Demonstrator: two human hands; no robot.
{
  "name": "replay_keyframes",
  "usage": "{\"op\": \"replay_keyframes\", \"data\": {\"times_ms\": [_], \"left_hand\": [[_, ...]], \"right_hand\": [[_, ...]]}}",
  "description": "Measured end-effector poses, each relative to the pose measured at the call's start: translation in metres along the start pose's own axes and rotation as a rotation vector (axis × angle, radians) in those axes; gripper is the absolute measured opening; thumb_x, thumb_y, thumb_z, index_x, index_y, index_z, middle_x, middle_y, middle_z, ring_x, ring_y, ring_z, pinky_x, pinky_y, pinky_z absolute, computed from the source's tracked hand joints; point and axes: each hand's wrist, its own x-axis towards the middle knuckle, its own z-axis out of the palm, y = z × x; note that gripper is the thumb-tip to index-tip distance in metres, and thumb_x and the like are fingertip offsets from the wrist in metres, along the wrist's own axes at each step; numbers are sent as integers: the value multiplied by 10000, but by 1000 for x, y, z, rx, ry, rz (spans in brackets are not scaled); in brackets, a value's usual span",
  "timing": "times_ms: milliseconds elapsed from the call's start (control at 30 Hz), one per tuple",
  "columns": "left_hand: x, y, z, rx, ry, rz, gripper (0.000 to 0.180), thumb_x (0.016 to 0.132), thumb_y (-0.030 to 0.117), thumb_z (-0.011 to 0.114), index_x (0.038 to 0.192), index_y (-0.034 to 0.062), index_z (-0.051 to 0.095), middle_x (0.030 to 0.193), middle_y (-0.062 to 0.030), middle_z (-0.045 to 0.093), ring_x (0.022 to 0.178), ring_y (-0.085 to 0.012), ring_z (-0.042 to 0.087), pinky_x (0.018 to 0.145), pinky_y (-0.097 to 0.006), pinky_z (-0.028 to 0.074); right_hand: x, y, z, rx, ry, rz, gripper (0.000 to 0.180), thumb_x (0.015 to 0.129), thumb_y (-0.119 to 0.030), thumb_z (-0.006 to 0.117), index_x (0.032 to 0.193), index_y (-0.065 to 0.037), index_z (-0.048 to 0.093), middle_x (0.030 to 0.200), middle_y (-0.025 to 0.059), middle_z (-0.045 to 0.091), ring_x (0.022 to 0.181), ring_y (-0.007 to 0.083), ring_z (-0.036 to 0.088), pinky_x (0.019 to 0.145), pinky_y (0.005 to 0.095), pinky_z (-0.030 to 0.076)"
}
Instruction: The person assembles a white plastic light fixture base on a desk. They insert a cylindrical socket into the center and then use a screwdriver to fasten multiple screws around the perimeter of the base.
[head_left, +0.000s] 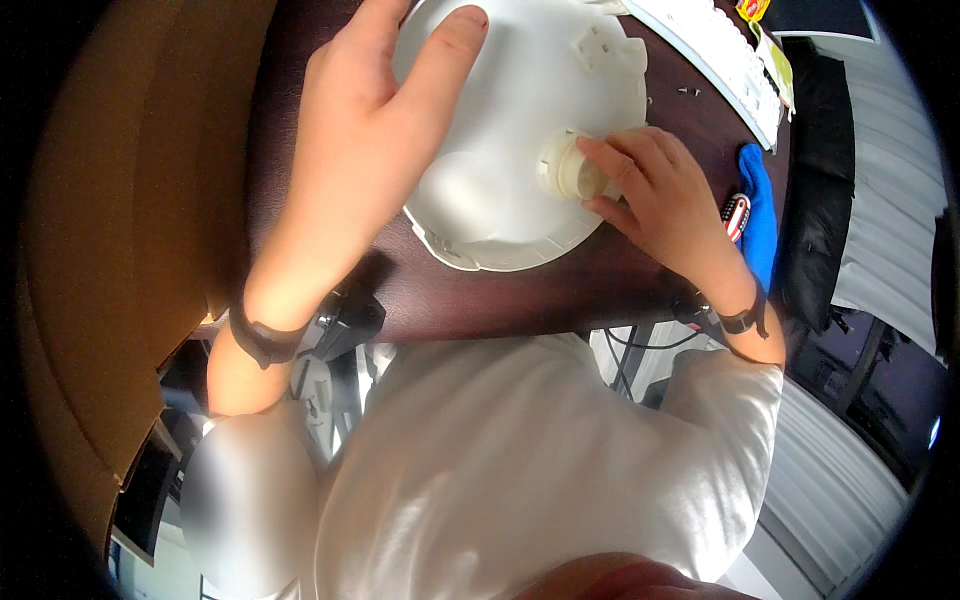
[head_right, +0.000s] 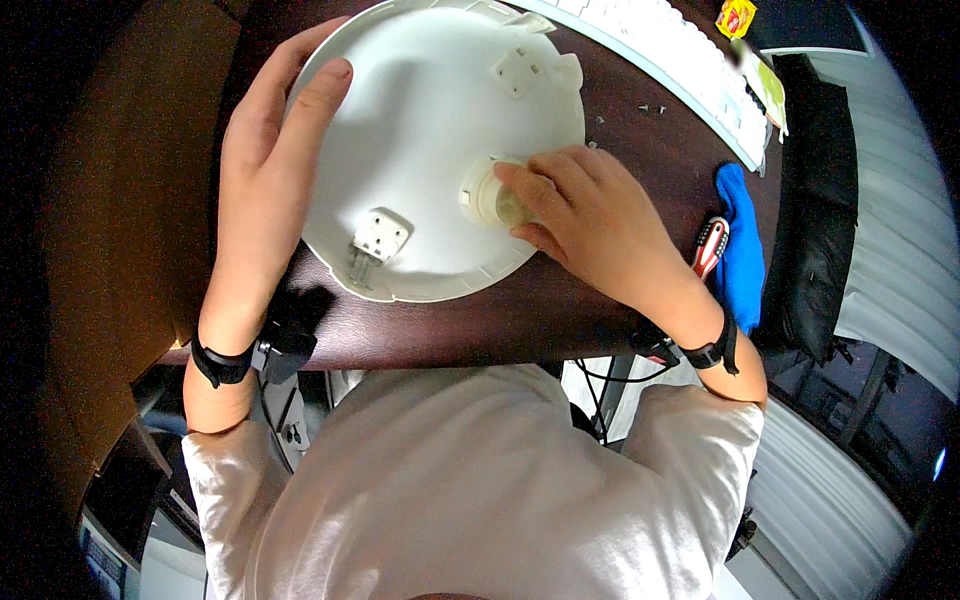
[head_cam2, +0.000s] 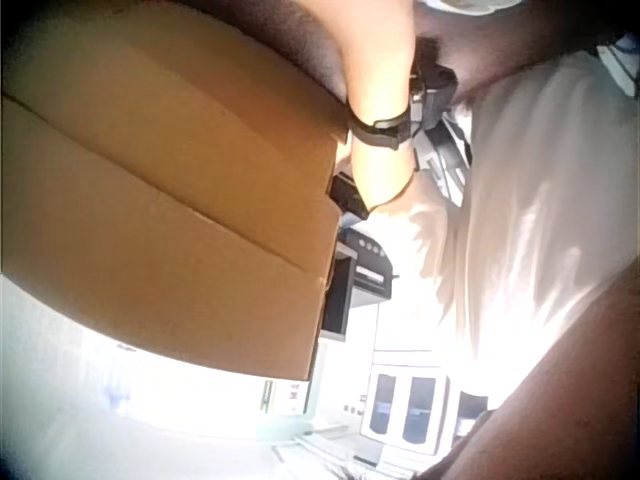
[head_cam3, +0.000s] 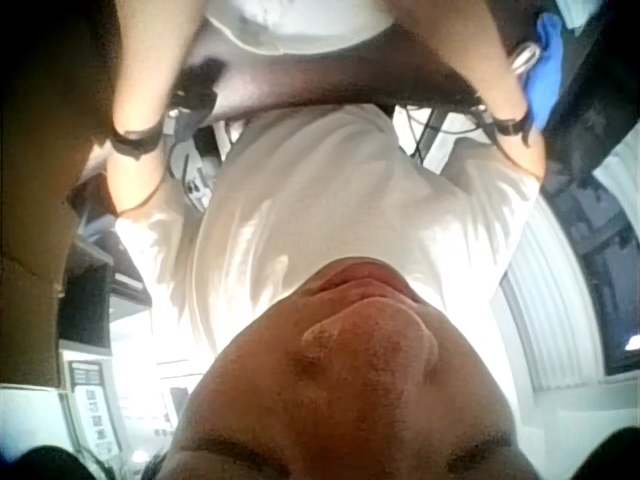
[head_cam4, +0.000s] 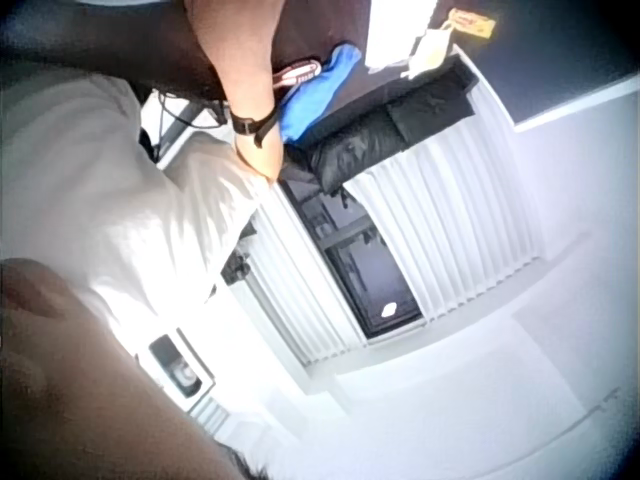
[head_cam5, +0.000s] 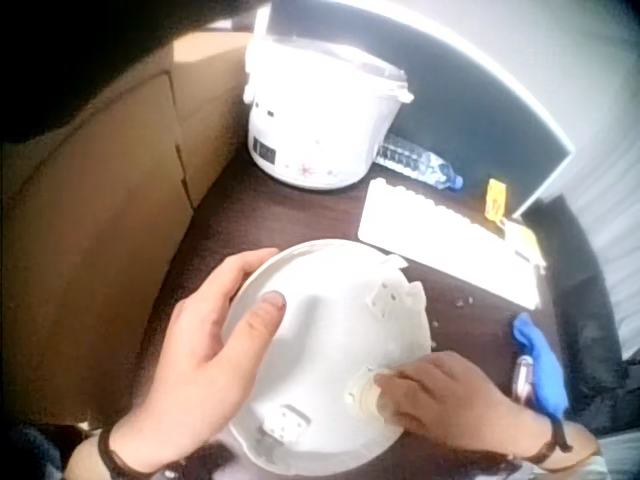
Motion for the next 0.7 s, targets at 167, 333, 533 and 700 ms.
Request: {"op": "replay_keyframes", "data": {"times_ms": [167, 333, 533, 700], "left_hand": [[0, -1, -2, -8, 0, -12, 307, 918, 182, 479, 1175, 21, 530, 1039, -40, 586, 951, -81, 526, 835, -211, 403], [3, -3, 0, -15, 18, 73, 286, 907, 161, 490, 1143, 6, 528, 1004, -60, 597, 925, -96, 537, 819, -224, 410], [5, 1, -2, 2, 25, 86, 228, 883, 94, 505, 1079, -21, 527, 926, -93, 625, 872, -121, 563, 782, -251, 429], [4, 2, -2, -8, 25, 69, 247, 887, 116, 506, 1099, -9, 528, 940, -88, 619, 880, -116, 559, 786, -244, 426]], "right_hand": [[1, -6, 2, 55, -36, 86, 496, 667, -175, 717, 1105, -39, 531, 834, 85, 549, 751, 264, 549, 642, 324, 466], [-1, -7, 11, 74, 7, 70, 435, 715, -220, 691, 1058, -25, 506, 791, 84, 546, 706, 241, 554, 580, 331, 477], [-2, -13, 12, 68, -28, 143, 455, 743, -245, 678, 1079, -19, 471, 801, 94, 561, 705, 252, 576, 580, 336, 484], [-7, -15, 15, 103, 30, 187, 458, 731, -237, 704, 1090, -46, 494, 801, 124, 571, 676, 278, 574, 591, 340, 469]]}}
